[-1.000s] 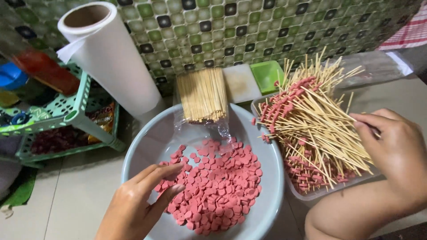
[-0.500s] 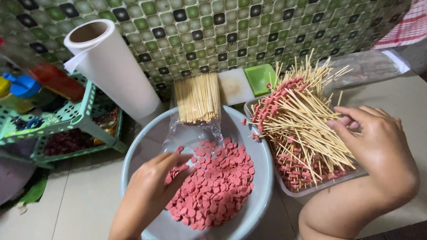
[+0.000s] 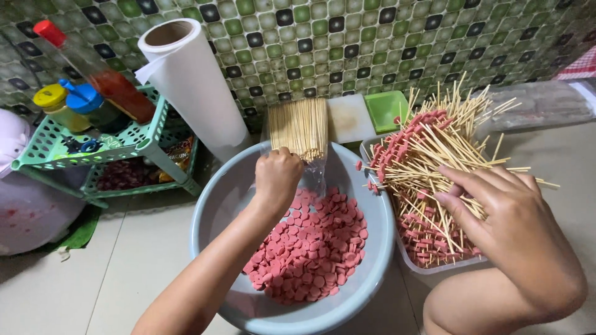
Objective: The person is manually skewering small heart-shaped food pieces onto wooden sticks.
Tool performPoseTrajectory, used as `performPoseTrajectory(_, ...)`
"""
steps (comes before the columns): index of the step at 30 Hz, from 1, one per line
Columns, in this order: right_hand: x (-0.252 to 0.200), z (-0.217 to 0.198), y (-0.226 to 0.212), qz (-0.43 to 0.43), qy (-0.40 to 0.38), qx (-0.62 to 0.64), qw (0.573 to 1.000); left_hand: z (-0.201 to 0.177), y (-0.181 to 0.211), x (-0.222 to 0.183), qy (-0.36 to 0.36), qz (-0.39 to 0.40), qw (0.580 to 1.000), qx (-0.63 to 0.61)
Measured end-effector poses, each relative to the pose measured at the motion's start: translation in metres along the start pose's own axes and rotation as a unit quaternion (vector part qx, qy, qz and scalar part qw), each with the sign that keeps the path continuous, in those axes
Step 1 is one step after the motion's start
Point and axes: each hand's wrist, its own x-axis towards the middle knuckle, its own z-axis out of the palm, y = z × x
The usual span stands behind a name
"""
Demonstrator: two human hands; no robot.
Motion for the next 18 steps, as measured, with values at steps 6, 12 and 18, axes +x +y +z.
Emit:
performPoseTrajectory(6, -0.001, 0.001, 0.001, -0.027, -0.004, 0.020, 0.999, -0.002, 0.000, -0.001, 0.021, 0.017, 1.000, 0.002)
performPoseTrajectory(12, 0.002, 0.005, 0.001, -0.025, -0.006, 0.013, 1.000, -0.039, 0.004, 0.000, 0.075, 0.012, 0.994, 0.081)
performPoseTrajectory(18, 0.005, 0.003, -0.005, -0.024, -0.009, 0.025, 0.999, -0.031, 0.007, -0.010, 0.010, -0.033, 0.992, 0.122)
